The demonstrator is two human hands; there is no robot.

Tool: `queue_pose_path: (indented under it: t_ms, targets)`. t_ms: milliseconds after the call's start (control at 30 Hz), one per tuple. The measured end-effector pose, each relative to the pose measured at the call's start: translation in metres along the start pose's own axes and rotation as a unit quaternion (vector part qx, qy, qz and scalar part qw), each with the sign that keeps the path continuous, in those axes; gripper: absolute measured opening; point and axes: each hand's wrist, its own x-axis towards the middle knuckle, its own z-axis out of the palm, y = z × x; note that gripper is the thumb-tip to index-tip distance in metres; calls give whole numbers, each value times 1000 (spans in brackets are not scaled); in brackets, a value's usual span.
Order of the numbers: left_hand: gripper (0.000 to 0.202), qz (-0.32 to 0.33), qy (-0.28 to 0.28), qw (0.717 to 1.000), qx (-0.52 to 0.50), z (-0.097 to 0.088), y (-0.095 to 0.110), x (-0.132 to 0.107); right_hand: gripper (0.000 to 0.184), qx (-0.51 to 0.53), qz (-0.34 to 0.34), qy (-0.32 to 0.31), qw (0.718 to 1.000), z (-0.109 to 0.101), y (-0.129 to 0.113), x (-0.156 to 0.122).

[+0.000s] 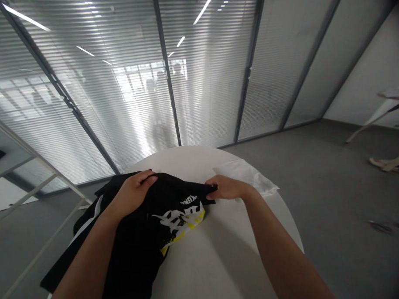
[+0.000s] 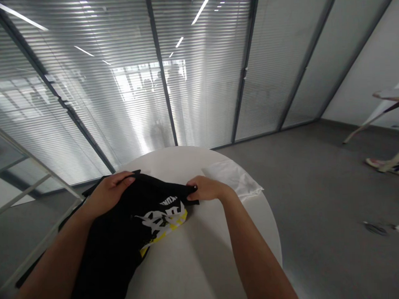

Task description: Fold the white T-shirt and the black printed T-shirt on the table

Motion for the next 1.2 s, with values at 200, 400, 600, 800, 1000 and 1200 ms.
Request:
queue_pose_path:
  t_ms: [200,400,600,800,1000,1200]
  targets:
    - [36,-12,70,987,146,-23,-4,4,13,53,-2,66,996,-10,4,-10]
    - [39,-75,150,929,330,-31,-26,9,13,175,45,186,966,-14,24,-16]
    - [43,-103,107,916,373,-30,-35,5,13,160,-16,427,890,-19,14,-2]
    - [34,-122,126,915,364,-50,-38,3,25,280,-29,536,796,-15,-7,7]
    - [31,-122,-39,991,23,-79,-31,-9,19,169,-118,594,778,-29,-17,1]
    - [29,-78,58,968,-233,-101,-17,-19,17,-8,-148,613,776,-66,-55,-17]
